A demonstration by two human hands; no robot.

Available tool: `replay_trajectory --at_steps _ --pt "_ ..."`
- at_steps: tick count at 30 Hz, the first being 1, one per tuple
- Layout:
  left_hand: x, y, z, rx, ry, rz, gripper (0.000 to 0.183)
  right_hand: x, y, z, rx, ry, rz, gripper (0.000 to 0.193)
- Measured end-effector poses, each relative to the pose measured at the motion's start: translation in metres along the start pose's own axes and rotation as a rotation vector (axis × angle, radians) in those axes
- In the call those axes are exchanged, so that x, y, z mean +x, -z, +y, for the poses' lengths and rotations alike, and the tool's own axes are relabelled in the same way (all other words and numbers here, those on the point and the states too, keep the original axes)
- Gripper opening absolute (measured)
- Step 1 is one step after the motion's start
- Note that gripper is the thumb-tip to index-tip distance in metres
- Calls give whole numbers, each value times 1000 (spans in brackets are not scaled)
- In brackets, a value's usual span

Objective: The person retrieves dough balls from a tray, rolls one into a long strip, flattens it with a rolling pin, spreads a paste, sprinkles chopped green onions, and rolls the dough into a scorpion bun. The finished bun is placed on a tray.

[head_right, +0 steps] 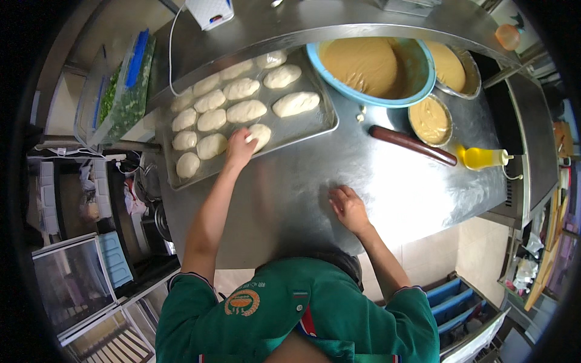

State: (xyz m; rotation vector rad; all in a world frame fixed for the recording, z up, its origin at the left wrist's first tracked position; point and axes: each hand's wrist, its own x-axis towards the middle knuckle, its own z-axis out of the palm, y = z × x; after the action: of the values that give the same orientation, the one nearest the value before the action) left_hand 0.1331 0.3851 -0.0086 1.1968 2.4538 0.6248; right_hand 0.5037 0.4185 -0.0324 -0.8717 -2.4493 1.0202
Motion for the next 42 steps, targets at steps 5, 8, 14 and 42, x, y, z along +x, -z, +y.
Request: replay_trajectory --at_steps 5,8,14,42 --pt "-52 15 17 -679 -365 -51 37 17 -25 -45 62 12 -39 27" --pt "-107 13 -20 -946 -105 -331 44 26 -39 -63 28 -62 106 30" --pt "-243 -30 -76 12 -445 -34 72 9 -115 -103 -230 258 -74 63" --pt "-298 -34 -96 257 -629 -87 70 -72 -107 -95 -635 206 -509 72"
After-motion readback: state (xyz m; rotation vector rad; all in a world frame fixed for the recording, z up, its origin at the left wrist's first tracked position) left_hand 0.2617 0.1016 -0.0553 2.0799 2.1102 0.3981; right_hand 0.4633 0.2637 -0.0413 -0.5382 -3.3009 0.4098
